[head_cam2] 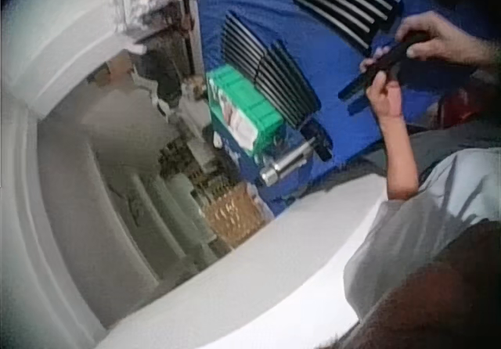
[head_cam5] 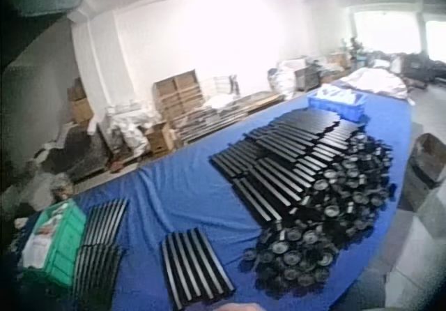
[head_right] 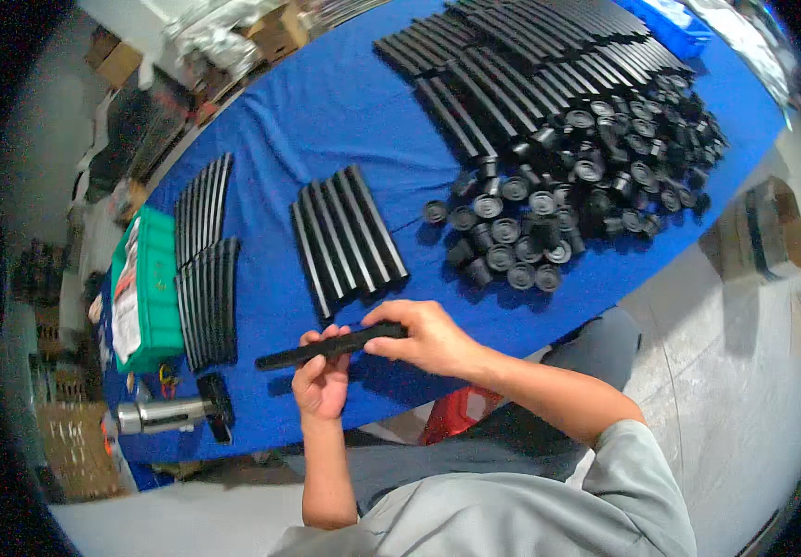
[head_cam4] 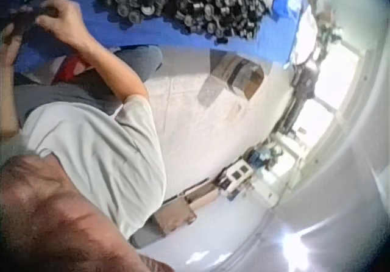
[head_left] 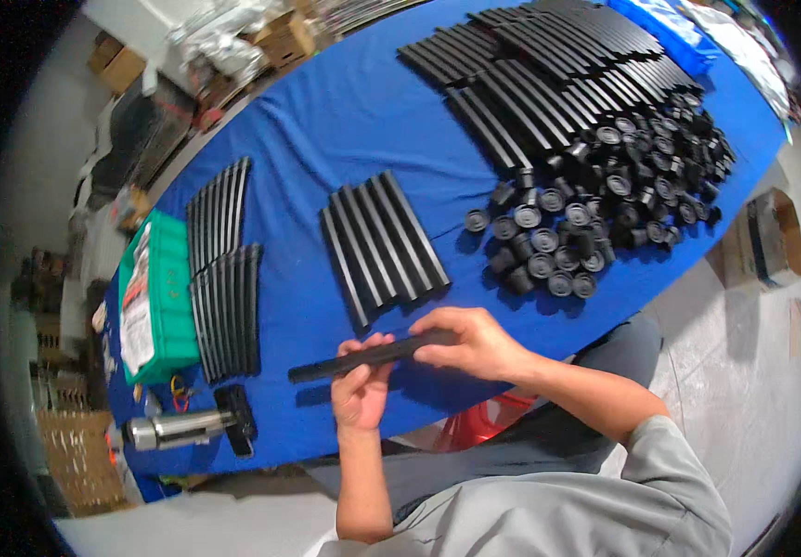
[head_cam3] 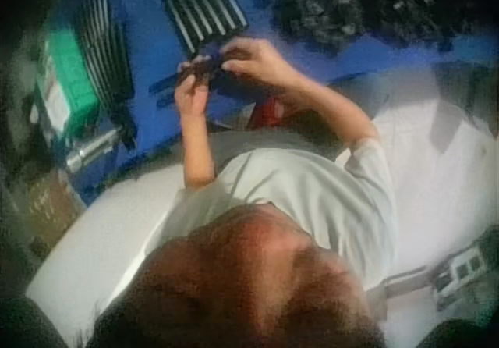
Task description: Attaching black end caps to black tubes on a table.
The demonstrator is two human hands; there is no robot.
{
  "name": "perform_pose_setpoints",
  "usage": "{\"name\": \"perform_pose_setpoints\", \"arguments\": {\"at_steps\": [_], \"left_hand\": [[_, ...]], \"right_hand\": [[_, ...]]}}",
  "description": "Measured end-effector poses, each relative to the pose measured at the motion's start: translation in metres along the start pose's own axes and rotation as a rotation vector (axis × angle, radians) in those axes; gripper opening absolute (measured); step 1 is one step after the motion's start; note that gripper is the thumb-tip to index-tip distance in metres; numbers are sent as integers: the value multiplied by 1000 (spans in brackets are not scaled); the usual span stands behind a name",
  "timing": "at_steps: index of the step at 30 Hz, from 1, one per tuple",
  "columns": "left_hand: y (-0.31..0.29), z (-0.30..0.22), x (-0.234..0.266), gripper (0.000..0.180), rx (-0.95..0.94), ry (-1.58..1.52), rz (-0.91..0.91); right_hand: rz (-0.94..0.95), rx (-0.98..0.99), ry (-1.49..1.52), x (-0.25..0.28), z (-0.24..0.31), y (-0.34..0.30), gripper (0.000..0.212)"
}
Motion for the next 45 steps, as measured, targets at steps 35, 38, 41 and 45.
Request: {"name": "perform_pose_setpoints", "arguments": {"at_steps": [35, 38, 41, 45], "left_hand": [[2, 2, 2, 30, -19, -36, -29], [3, 3, 2, 30, -13, -30, -47], [3, 4, 5, 31, -16, -33, -53], [2, 3, 5, 31, -19, -45, -52]], "right_hand": [[-12, -103, -124, -1, 21, -7, 34], [28, 40, -184, 4, 1, -2, 37], [17, 429, -418, 3, -5, -2, 39], [46, 413, -408, 2, -2, -3, 41]]}}
Point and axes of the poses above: each hand's wrist, its own y-axis towards the middle knuckle, its own x-axis out of the back of the hand, z = x × y, the point moved 1 cm from there along y, towards the middle knuckle, and after that the axes turned 14 degrees about y, right-handed, at the moved point
